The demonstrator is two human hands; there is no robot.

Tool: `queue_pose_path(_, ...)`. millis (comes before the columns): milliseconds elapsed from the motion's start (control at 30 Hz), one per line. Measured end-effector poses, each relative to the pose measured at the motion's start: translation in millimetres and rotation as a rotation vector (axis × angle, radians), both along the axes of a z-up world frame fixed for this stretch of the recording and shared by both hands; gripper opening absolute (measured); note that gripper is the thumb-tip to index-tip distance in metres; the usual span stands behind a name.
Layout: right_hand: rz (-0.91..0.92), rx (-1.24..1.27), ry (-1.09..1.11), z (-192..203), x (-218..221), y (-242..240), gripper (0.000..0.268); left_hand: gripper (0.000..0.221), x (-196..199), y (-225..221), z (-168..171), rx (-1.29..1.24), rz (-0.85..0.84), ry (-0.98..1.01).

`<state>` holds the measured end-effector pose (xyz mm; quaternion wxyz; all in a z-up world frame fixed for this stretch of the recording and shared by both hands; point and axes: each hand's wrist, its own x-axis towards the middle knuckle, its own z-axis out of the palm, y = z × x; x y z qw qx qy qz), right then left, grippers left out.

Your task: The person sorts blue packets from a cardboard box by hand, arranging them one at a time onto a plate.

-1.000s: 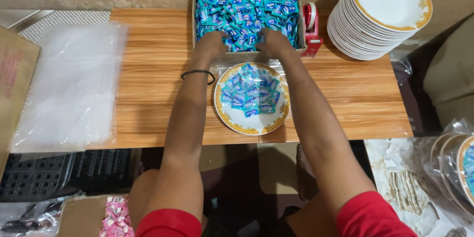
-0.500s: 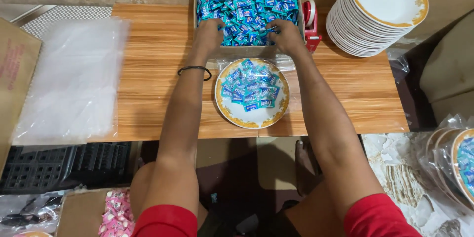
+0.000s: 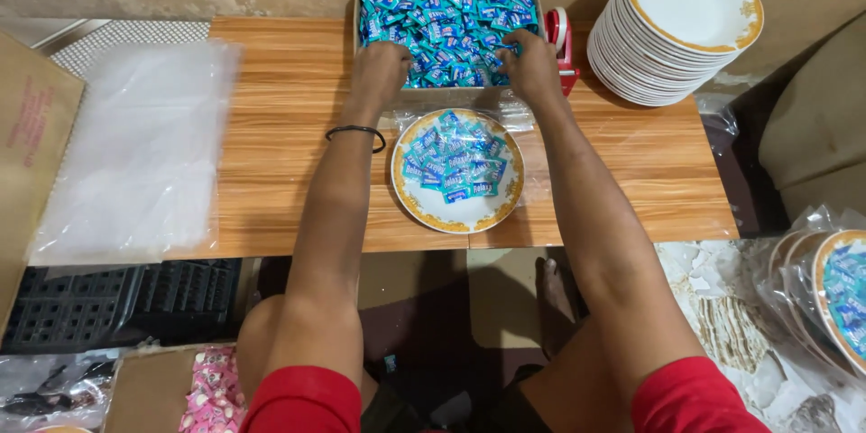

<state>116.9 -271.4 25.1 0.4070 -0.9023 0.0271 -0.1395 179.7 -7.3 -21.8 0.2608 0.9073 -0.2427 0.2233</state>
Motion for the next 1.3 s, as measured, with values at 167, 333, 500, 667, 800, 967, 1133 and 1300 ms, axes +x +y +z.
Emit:
queue_pose_path(167,0.059,-0.031,0.025,-7.6,3.2,-12.3,0.032,0.018,-6.6,-1.8,5.4,0.055,0.080,0.283)
queue_pose_path(333,-0.001,-0.244,0.105,-36.1,18.8,-27.0,0.033,0.042,6.2,-0.4,-8.1,0.124,0.048,0.414)
queue_pose_path(500,0.078,-0.291,0.083,-48.6,20.4,-29.2,0.029,0.029,-1.7,-7.0,1.0,0.184,0.027,0.435)
queue_pose_path(667,0.164,-0.307,0.039,-28.2,2.5,-26.5,0.027,0.023,3.4,-9.5,-2.2,0.140,0.023,0.346)
queue_pose_path(800,0.218,-0.410,-0.037,-27.6,-0.3,-37.2,0.024,0.020,9.6,-10.5,-12.5,0.208,-0.004,0.251)
queue_pose_path(967,0.213,-0.398,0.051,-7.6,-21.4,-47.0,0.026,0.018,17.0,-1.9,-6.1,0.290,0.014,0.111)
queue_pose_path(1133,0.325,0.015,0.174,11.9,-66.8,-41.1,0.023,0.010,-34.2,15.7,14.2,0.032,-0.074,0.036)
queue_pose_path(1300,0.389,0.199,0.271,0.1,-83.6,-48.3,0.008,0.015,-66.6,32.0,-11.0,0.016,-0.098,0.319)
